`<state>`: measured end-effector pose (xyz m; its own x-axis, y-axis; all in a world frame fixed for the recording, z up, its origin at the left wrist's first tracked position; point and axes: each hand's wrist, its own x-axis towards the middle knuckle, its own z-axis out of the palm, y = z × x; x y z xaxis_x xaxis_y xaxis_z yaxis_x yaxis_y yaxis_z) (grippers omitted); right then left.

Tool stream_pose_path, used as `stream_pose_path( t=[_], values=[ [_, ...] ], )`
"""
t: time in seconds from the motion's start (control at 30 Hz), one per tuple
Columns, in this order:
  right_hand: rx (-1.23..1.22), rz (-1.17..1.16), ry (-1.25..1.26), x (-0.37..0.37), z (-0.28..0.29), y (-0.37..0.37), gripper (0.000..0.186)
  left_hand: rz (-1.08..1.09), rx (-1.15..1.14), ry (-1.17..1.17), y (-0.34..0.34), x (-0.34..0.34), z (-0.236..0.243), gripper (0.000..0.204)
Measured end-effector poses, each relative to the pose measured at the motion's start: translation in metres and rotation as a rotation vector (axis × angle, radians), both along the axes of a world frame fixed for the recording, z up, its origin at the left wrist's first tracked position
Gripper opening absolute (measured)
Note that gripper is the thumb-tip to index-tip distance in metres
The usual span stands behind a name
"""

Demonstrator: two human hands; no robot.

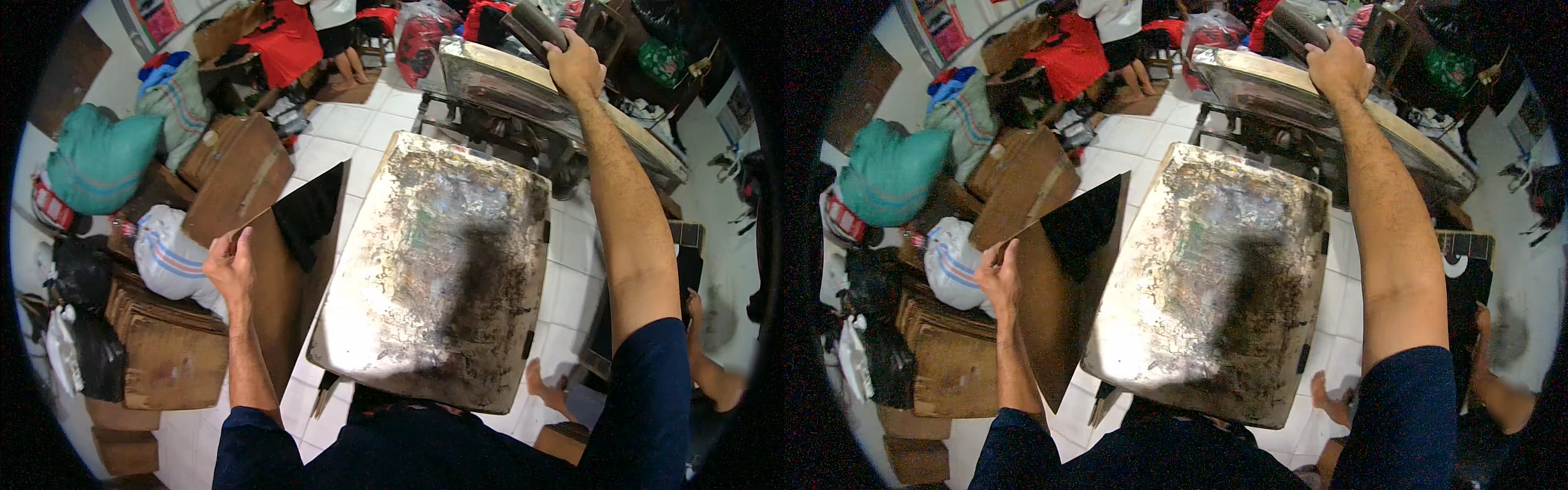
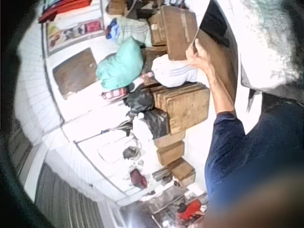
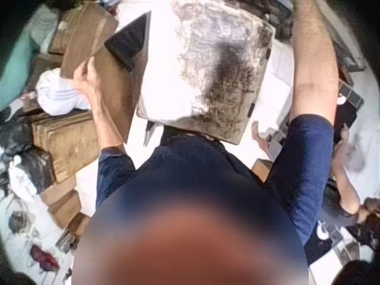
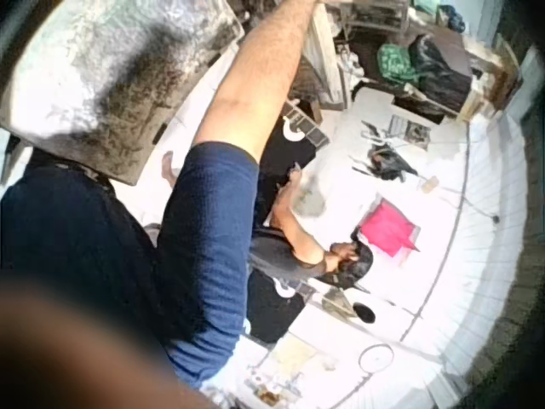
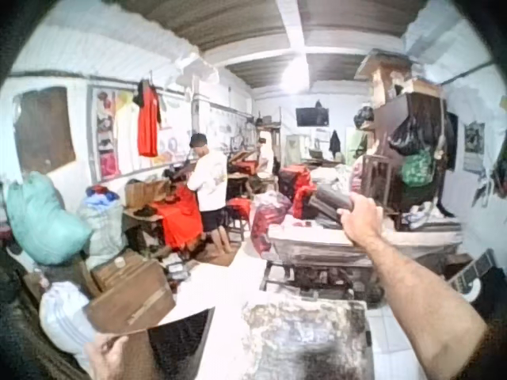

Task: The person repeatedly aligns a screen printing frame over a black t-shirt and uses a squeegee to pull ink across the mesh, imprinting a white crescent design. The process is repeated multiple times on the same garment.

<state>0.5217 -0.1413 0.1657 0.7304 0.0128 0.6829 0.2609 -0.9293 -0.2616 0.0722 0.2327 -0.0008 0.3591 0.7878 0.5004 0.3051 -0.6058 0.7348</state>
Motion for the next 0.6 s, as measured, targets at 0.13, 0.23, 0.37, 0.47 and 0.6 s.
stream_pose_path(
  t=[0.13, 0.23, 0.37, 0.47, 0.6],
  values=[
    [-0.001, 0.043, -0.020, -0.007, 0.000, 0.001, 0.052, -0.061, 0.487, 0.058, -0.074, -0.039, 0.066, 0.008],
    [0.013, 0.100, -0.045, 0.002, 0.002, 0.003, 0.049, -0.312, 0.680, 0.043, -0.170, -0.051, 0.053, 0.013],
    [-0.031, 0.055, -0.035, 0.015, 0.004, 0.004, 0.050, -0.967, 0.482, 0.079, -0.329, -0.046, 0.019, 0.016],
    [-0.037, 0.076, 0.012, 0.018, 0.003, 0.002, 0.049, -1.452, 0.563, 0.479, -0.390, -0.042, -0.005, 0.035],
    [0.010, 0.074, 0.091, 0.010, 0.001, 0.002, 0.049, -1.138, -0.041, 0.209, -0.297, -0.057, -0.086, 0.071]
  ],
)
